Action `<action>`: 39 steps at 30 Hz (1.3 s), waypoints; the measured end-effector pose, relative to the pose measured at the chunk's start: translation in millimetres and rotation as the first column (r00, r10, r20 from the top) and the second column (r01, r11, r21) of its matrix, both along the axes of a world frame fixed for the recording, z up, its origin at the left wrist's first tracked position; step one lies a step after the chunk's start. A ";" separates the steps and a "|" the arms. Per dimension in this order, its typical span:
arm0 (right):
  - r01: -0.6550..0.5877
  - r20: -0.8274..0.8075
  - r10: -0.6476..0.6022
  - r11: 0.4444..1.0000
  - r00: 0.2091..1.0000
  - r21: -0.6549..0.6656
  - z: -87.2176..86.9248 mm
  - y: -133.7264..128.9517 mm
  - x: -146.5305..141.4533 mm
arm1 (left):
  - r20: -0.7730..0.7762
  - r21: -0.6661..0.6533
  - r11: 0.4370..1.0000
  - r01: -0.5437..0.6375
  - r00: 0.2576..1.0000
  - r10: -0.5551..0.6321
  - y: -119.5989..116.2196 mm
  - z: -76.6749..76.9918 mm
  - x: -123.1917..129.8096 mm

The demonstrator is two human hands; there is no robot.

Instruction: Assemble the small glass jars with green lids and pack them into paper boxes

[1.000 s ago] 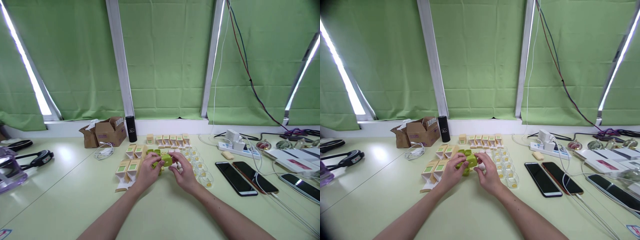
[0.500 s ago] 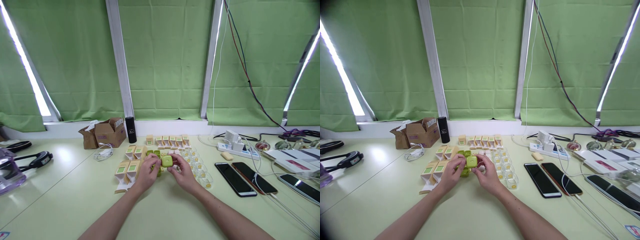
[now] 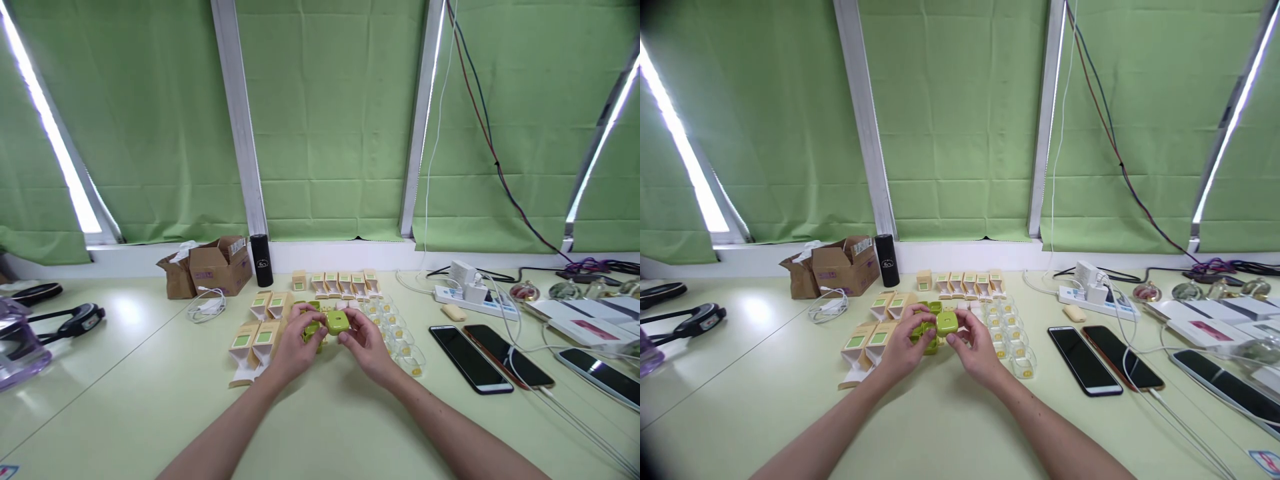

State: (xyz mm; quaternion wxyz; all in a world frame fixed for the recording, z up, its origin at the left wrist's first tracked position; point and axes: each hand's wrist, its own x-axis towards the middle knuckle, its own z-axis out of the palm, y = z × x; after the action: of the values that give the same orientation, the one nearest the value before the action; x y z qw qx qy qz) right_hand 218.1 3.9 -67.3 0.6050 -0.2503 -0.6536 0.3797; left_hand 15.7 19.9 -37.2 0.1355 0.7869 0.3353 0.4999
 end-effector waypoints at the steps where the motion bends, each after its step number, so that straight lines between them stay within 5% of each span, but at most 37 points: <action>1: -0.007 0.000 0.007 1.000 1.000 -0.005 0.7 -0.3 0.3 | 0.005 -0.001 1.000 -0.012 1.000 0.012 -0.2 0.0 0.0; 6: -0.067 -0.024 0.067 0.998 0.997 -0.020 3.8 -2.2 1.9 | -0.042 0.022 1.000 -0.005 0.999 0.006 -3.3 -1.6 1.1; 13: -0.099 0.022 0.101 0.992 0.995 -0.077 5.1 -4.0 1.4 | -0.218 0.220 0.975 0.042 0.976 0.007 -7.5 -7.4 5.7; 20: 0.136 0.187 -0.135 0.991 0.973 0.008 15.2 -0.7 11.7 | -0.129 0.207 0.978 -0.001 0.991 0.029 -6.0 -6.1 5.6; 24: 0.395 0.441 -0.466 0.885 0.767 0.247 25.6 4.3 29.5 | 0.058 0.067 0.995 -0.067 0.996 0.063 0.6 -3.5 3.4; 27: 0.388 0.663 -0.591 0.805 0.459 0.449 33.1 5.7 40.1 | 0.180 -0.100 0.991 -0.088 0.978 0.105 8.7 -5.7 1.1; 29: 0.361 0.754 -0.578 0.806 0.312 0.469 37.2 4.7 43.7 | 0.238 -0.181 0.982 -0.063 0.965 0.106 13.7 -7.7 0.3; 35: 0.288 0.877 -0.443 0.878 0.184 0.383 45.1 -2.3 47.5 | 0.397 -0.313 0.940 0.137 0.918 -0.002 16.3 -6.5 1.4; 39: 0.230 0.889 -0.447 0.879 0.094 0.418 42.9 -3.7 48.4 | 0.389 -0.322 0.935 0.152 0.921 -0.016 13.0 -3.1 1.1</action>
State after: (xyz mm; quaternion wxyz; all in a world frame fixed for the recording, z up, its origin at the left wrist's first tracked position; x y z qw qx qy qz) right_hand 266.6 0.2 -24.3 0.1402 -0.5227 -0.8376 -0.0750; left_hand 16.8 32.8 -40.3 0.3554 0.6527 0.3507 0.5698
